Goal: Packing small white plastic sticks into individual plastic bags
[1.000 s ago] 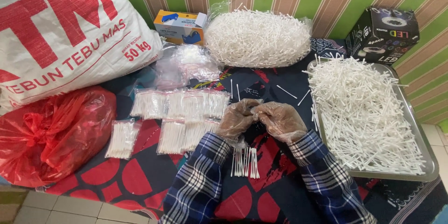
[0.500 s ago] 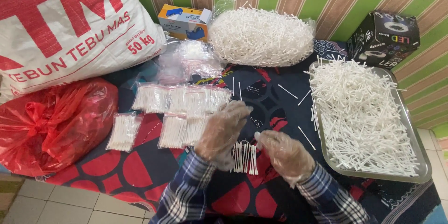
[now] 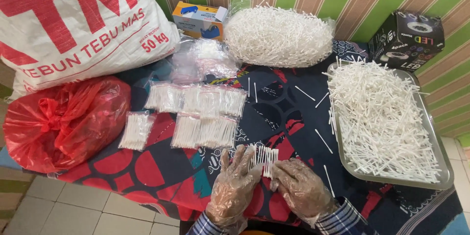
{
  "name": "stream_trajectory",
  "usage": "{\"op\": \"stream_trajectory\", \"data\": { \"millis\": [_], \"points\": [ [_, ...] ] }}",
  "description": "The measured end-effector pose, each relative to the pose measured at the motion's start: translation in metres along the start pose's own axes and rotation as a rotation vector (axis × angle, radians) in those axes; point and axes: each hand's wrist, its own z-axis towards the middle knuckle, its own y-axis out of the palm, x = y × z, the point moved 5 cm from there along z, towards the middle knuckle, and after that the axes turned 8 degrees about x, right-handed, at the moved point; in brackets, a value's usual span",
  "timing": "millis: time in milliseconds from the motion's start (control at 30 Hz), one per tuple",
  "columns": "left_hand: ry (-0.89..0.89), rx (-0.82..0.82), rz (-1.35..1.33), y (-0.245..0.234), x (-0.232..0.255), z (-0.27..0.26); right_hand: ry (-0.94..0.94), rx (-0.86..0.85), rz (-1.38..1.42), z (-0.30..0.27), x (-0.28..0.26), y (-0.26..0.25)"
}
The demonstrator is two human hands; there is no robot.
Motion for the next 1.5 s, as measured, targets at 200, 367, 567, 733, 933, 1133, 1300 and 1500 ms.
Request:
{"op": "stream_trajectory", "data": {
  "millis": [200,367,567,733,933,1133,1300,1500],
  "points": [
    [-0.025,0.091,-0.144,-0.009,0.000,0.005,0.090,0.139,-0.100,0.000,0.009,-0.001],
    [0.037,-0.017,-0.035,0.006,0.000,-0.004,0.094,0.080,-0.119,0.003,0.009,0.001],
    [0.078,-0.100,0.079,0.014,0.000,-0.010,0.075,0.056,-0.136,-0.009,0.015,0.008],
    [0.051,-0.123,-0.016,0.013,0.000,-0.009,0.071,0.117,-0.138,-0.009,0.013,0.010],
    [0.034,-0.070,-0.103,0.001,0.005,0.001,0.076,0.147,-0.130,-0.015,0.019,0.017],
    [0.051,-0.037,-0.083,0.018,0.002,-0.008,0.094,0.173,-0.162,-0.017,0.018,0.017],
    [0.042,-0.012,-0.119,0.008,0.005,-0.002,-0.002,0.169,-0.195,-0.029,0.028,0.027],
    [-0.021,0.020,-0.229,-0.016,-0.003,0.008,-0.111,0.250,-0.285,-0.035,0.042,0.025]
  ]
}}
